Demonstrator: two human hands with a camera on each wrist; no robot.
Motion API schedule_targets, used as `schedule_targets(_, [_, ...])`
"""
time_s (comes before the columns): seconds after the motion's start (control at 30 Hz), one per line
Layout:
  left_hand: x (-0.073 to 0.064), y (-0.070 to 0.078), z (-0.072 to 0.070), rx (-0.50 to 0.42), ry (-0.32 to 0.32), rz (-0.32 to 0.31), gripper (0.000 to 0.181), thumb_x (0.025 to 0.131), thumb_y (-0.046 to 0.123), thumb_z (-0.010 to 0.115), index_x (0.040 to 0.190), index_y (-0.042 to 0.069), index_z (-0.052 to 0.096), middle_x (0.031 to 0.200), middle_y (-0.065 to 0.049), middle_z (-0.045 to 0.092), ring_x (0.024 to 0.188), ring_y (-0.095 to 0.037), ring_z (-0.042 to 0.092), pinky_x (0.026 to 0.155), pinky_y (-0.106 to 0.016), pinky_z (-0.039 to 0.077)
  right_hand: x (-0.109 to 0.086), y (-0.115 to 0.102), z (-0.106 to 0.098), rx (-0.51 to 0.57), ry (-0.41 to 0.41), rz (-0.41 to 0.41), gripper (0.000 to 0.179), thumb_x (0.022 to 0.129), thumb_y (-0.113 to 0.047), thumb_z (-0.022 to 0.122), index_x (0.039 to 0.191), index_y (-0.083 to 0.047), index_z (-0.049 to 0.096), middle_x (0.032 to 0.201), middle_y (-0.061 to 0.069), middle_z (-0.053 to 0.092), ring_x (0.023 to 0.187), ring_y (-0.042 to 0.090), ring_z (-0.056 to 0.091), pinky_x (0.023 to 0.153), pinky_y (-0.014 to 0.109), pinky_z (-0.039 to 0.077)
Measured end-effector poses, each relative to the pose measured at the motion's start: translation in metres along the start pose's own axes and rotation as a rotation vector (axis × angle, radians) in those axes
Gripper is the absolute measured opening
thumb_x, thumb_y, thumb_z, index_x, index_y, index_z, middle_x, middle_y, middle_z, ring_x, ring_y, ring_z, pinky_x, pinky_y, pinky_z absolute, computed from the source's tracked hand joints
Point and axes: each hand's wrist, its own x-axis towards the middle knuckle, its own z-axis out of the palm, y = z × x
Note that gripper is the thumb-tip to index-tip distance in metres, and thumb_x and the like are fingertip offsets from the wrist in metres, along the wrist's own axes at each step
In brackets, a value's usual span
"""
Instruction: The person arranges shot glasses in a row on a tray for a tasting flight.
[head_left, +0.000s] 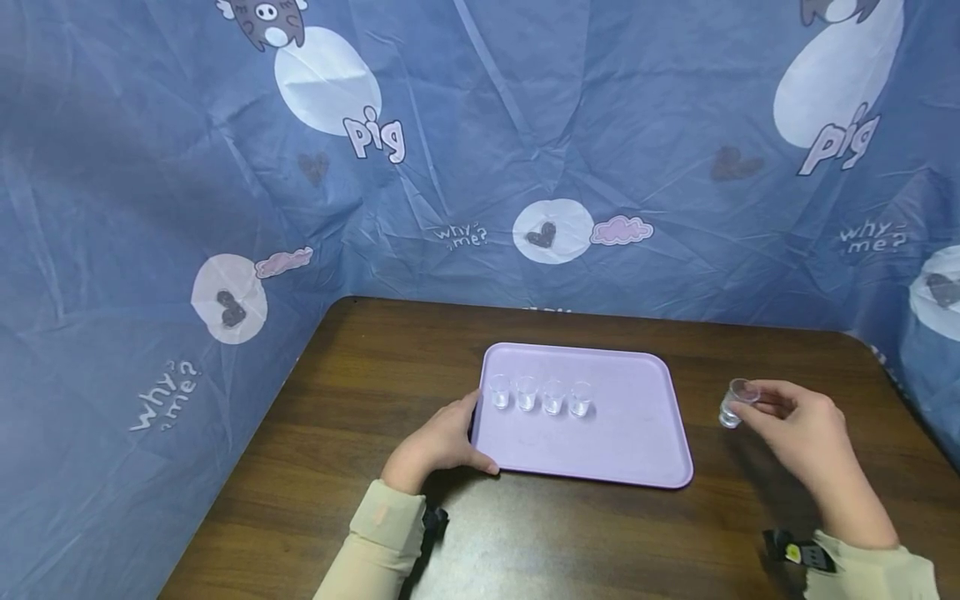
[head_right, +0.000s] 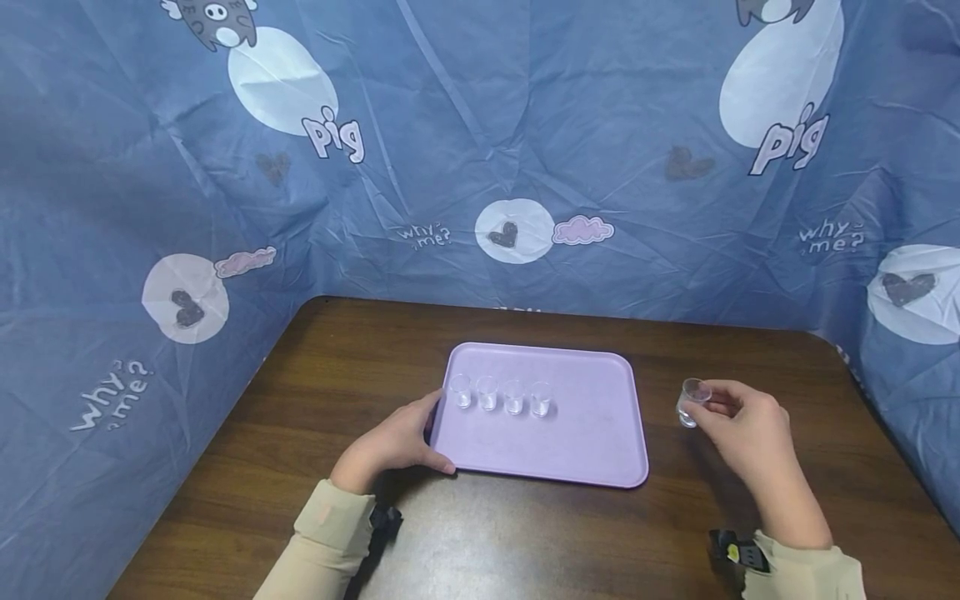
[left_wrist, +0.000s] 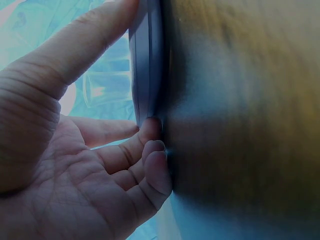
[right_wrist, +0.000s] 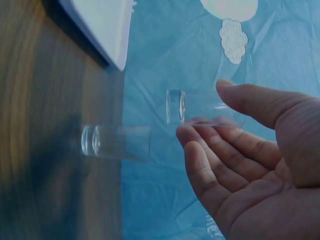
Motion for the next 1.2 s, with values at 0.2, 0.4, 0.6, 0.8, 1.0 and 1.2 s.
schedule_targets(0.2, [0.000,0.000,0.000,-0.001,0.006,0.011,0.119,0.060,0.023,0.101,0.153,-0.006,0.033,0.140,-0.026,0.053,0.124,-0.037,0.052,0.104,-0.050,0.041,0.003,-0.008,0.012,0.030,-0.047,-0.013,0.043,0.088,-0.026,0.083,0.115,0.006,0.071,0.102,0.021,0.073,0.077,-0.007,0.060,0.058,0.016,0.050])
schedule_targets(0.4, [0.001,-0.002,0.001,0.000,0.010,0.005,0.118,0.060,0.023,0.101,0.153,-0.006,0.033,0.141,-0.026,0.052,0.126,-0.038,0.051,0.105,-0.050,0.040,0.006,-0.015,0.028,0.050,-0.086,-0.027,0.042,0.088,-0.024,0.083,0.114,0.006,0.071,0.100,0.019,0.074,0.087,0.024,0.070,0.060,0.016,0.050])
schedule_targets(0.6, [0.001,-0.001,0.001,0.003,0.009,-0.004,0.118,0.061,0.023,0.101,0.153,-0.006,0.033,0.141,-0.026,0.052,0.126,-0.038,0.051,0.105,-0.050,0.040,0.008,-0.026,0.045,0.050,-0.123,-0.031,0.039,0.085,-0.020,0.085,0.112,0.005,0.073,0.095,0.013,0.074,0.086,0.027,0.069,0.062,0.022,0.052])
schedule_targets(0.8, [0.001,-0.001,0.001,0.002,0.008,-0.008,0.118,0.061,0.023,0.101,0.154,-0.005,0.033,0.141,-0.025,0.052,0.126,-0.038,0.051,0.105,-0.049,0.040,0.010,-0.038,0.059,0.084,-0.185,-0.032,0.038,0.085,-0.016,0.084,0.113,0.006,0.071,0.099,0.015,0.073,0.089,0.030,0.070,0.065,0.027,0.055])
schedule_targets(1.0, [0.002,-0.003,0.002,0.008,0.000,-0.007,0.119,0.061,0.024,0.101,0.154,-0.004,0.033,0.141,-0.023,0.052,0.126,-0.037,0.052,0.105,-0.049,0.041,0.011,-0.043,0.073,0.126,-0.211,-0.050,0.036,0.085,-0.013,0.084,0.111,0.007,0.070,0.100,0.018,0.073,0.090,0.032,0.071,0.069,0.033,0.058])
schedule_targets(1.2, [0.001,-0.003,0.002,0.005,0.003,0.000,0.119,0.061,0.024,0.101,0.154,-0.005,0.033,0.141,-0.024,0.053,0.125,-0.037,0.052,0.104,-0.049,0.041,0.014,-0.047,0.086,0.140,-0.225,-0.050,0.035,0.084,-0.014,0.085,0.110,0.006,0.071,0.099,0.016,0.073,0.089,0.031,0.072,0.070,0.033,0.058])
